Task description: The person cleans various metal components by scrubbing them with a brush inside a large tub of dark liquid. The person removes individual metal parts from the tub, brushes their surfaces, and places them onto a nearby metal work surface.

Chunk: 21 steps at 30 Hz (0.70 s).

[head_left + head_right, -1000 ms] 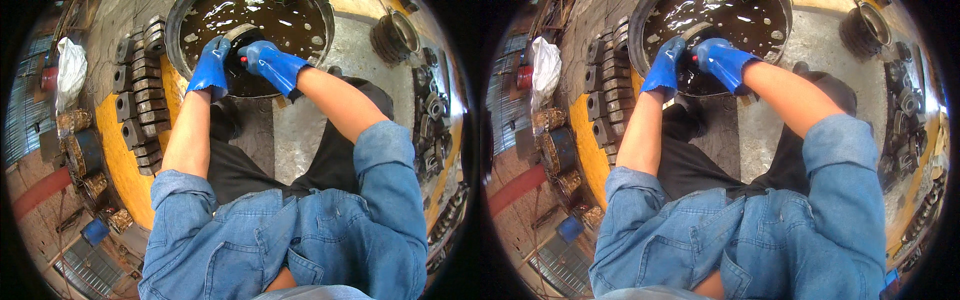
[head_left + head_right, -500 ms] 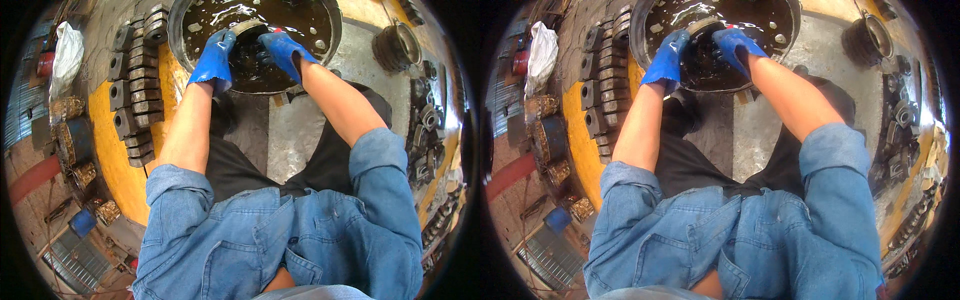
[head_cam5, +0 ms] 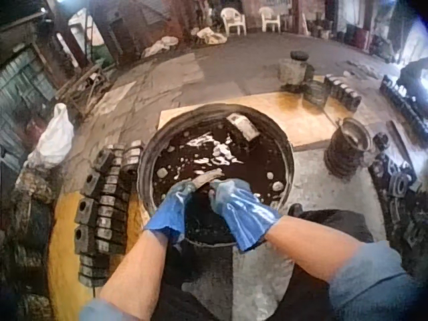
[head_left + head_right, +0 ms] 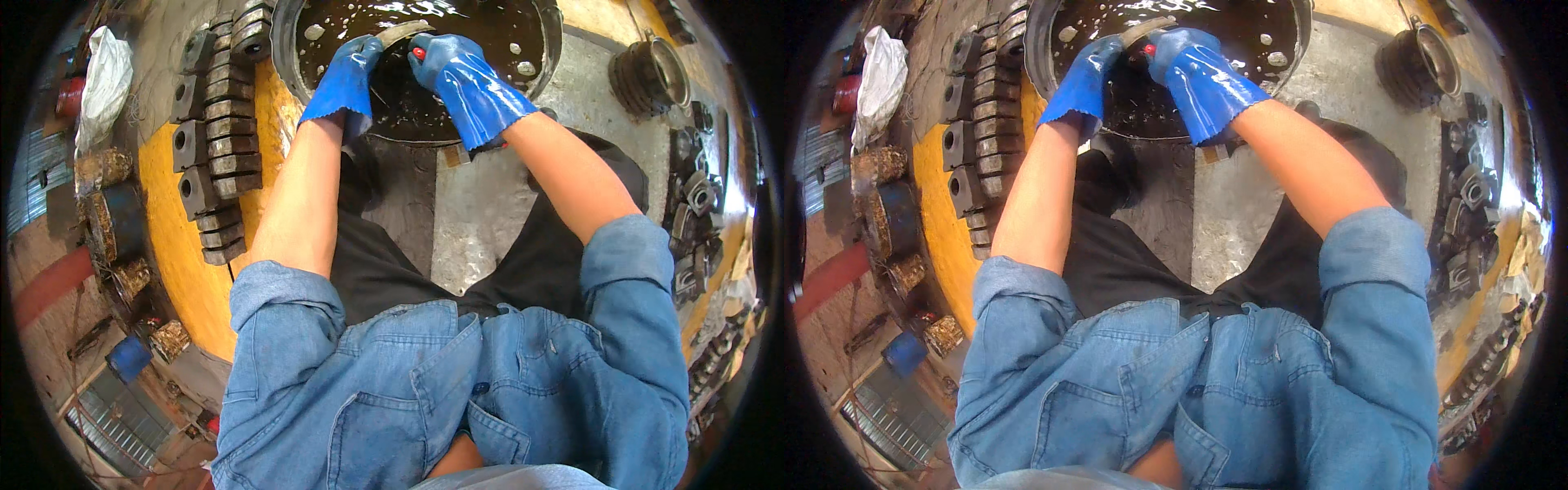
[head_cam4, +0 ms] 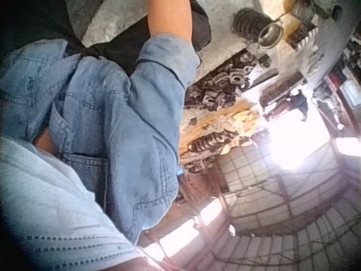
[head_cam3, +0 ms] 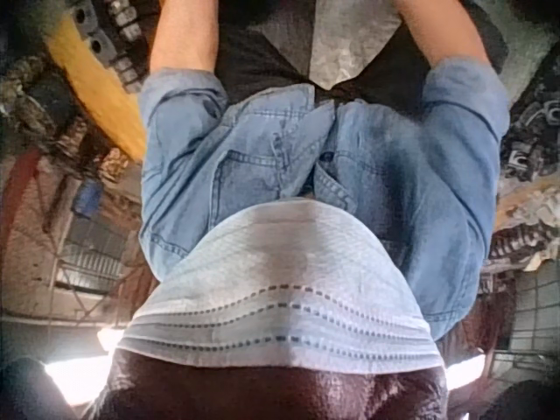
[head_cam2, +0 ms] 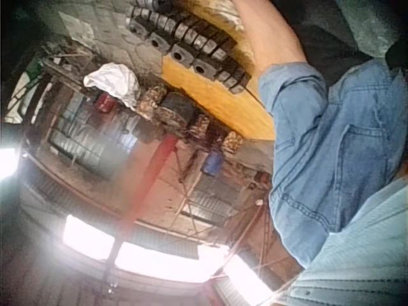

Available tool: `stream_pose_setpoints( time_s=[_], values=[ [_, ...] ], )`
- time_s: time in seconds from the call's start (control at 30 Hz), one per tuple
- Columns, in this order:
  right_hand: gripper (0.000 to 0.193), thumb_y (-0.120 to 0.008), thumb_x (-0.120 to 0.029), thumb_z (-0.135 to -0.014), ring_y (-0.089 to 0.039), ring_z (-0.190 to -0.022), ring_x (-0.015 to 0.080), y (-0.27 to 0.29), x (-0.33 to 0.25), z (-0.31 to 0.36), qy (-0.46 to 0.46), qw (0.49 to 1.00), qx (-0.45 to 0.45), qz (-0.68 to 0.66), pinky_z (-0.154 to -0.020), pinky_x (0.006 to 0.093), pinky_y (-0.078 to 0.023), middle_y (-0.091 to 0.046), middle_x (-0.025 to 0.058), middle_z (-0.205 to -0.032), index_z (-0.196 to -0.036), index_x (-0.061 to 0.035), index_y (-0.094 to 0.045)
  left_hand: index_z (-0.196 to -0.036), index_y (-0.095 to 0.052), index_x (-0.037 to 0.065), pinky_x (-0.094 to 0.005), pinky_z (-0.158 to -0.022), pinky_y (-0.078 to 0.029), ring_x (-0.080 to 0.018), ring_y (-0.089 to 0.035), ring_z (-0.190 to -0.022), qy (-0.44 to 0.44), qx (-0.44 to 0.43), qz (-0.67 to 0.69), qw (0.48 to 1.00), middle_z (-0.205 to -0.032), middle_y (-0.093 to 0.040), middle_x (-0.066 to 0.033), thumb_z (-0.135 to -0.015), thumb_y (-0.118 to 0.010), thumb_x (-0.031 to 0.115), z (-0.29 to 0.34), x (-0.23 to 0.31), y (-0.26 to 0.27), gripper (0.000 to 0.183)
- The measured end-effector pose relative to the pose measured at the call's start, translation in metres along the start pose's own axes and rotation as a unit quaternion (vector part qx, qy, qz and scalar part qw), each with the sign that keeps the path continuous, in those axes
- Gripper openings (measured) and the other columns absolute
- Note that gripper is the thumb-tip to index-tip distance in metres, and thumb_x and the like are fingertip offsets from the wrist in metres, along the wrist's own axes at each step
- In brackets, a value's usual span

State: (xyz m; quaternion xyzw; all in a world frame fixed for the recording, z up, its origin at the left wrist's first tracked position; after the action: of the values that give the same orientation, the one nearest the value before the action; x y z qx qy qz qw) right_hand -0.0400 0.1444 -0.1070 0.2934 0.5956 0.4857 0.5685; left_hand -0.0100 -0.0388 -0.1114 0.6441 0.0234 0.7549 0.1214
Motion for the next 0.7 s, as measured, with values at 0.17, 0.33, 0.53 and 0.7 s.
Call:
stream_pose_setpoints(
  time_s=[0.17,0.33,0.53,0.7],
  values=[
    [0.038,-0.061,-0.040,-0.096,-0.074,-0.094,0.0324,-0.026,0.047,-0.009,0.015,0.988,0.010,-0.151,-0.085,0.0423,-0.058,-0.077,0.0180,-0.102,-0.106,-0.0056,-0.075,-0.147,-0.058,0.006,-0.0358,-0.114,-0.039,-0.0224,-0.054,-0.131,0.020,0.015,0.005,1.000,-0.145,-0.061,-0.0101,-0.105,-0.060,0.040,-0.004,-0.003,0.003,0.054],
    [0.030,-0.080,-0.011,-0.082,-0.072,-0.095,0.0417,-0.056,0.096,-0.022,0.236,0.922,-0.010,-0.307,-0.081,0.0461,-0.058,-0.074,0.0226,-0.101,-0.109,-0.0007,-0.071,-0.137,-0.063,0.001,-0.0378,-0.107,-0.046,-0.0282,-0.062,-0.120,0.043,0.068,0.008,0.997,-0.130,-0.069,-0.0161,-0.107,-0.058,0.031,0.001,0.021,-0.013,0.044],
    [0.026,-0.070,-0.028,-0.089,-0.072,-0.097,0.0423,-0.031,0.042,-0.011,-0.030,0.976,0.007,-0.217,-0.084,0.0481,-0.058,-0.074,0.0244,-0.101,-0.102,-0.0055,-0.076,-0.135,-0.065,0.001,-0.0365,-0.106,-0.047,-0.0252,-0.063,-0.119,-0.068,0.013,-0.091,0.993,-0.130,-0.070,-0.0152,-0.107,-0.056,0.030,-0.013,-0.012,0.011,0.042],
    [0.034,-0.063,-0.028,-0.097,-0.070,-0.115,0.0347,-0.007,-0.012,0.012,0.044,0.988,-0.107,0.100,-0.098,0.0473,-0.057,-0.074,0.0127,-0.122,-0.129,-0.0214,-0.069,-0.150,-0.055,0.003,-0.0377,-0.119,-0.035,-0.0255,-0.050,-0.140,0.072,-0.008,0.054,0.996,-0.152,-0.056,-0.0130,-0.106,-0.056,0.038,0.004,0.012,0.001,0.056]
  ],
)
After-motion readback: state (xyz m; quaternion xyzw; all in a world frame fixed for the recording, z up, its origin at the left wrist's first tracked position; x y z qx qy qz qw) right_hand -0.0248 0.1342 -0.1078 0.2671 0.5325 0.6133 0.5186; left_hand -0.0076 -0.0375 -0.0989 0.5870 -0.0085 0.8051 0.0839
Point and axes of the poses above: each hand's wrist, its own z-axis away from the middle knuckle, its own y-axis out of the back of the hand, x = y × z, the point moved 3 cm from there along -z, towards the middle knuckle
